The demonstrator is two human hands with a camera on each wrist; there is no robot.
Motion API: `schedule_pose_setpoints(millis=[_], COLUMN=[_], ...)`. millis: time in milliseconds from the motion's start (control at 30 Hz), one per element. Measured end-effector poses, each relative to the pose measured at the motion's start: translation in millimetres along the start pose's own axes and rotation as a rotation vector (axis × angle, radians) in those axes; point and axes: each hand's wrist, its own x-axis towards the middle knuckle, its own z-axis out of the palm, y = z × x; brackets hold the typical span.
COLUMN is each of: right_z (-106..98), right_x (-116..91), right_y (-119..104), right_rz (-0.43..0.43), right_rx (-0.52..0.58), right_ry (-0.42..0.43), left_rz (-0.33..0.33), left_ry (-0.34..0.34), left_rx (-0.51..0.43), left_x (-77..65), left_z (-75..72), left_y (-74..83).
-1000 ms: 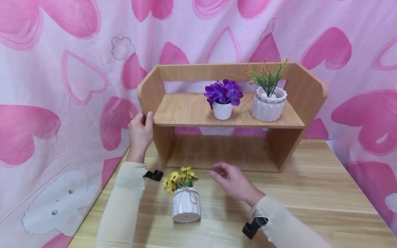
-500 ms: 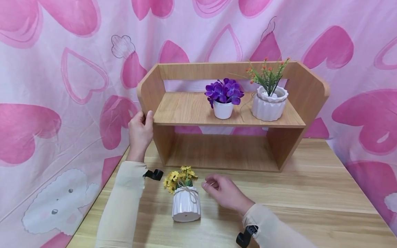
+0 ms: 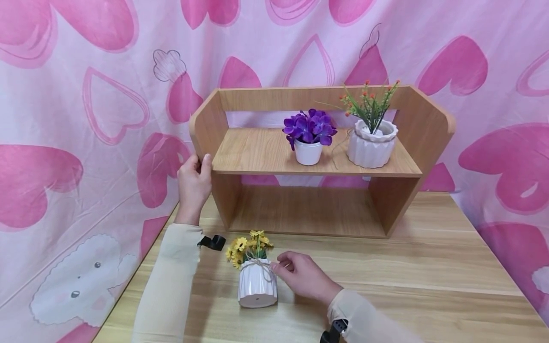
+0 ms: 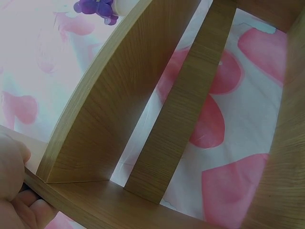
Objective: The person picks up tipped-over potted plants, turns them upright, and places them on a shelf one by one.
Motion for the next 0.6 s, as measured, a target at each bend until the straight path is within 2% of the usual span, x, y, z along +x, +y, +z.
schedule_pose_setpoints(millis=[333, 600], right_z=[17, 23], right_x=[2, 4], right_y=[0, 0], right_rz=[0.006, 0.062], right_rx=[-0.014, -0.002], right_ry=[-0.005, -0.024], left_rz=[-0.005, 0.011], left_ry=[-0.012, -0.003], left_rx=[0.007, 0.016], left_x=[0.2, -0.2], left_z=[-0.8, -0.4], left_y=[-1.7, -1.8])
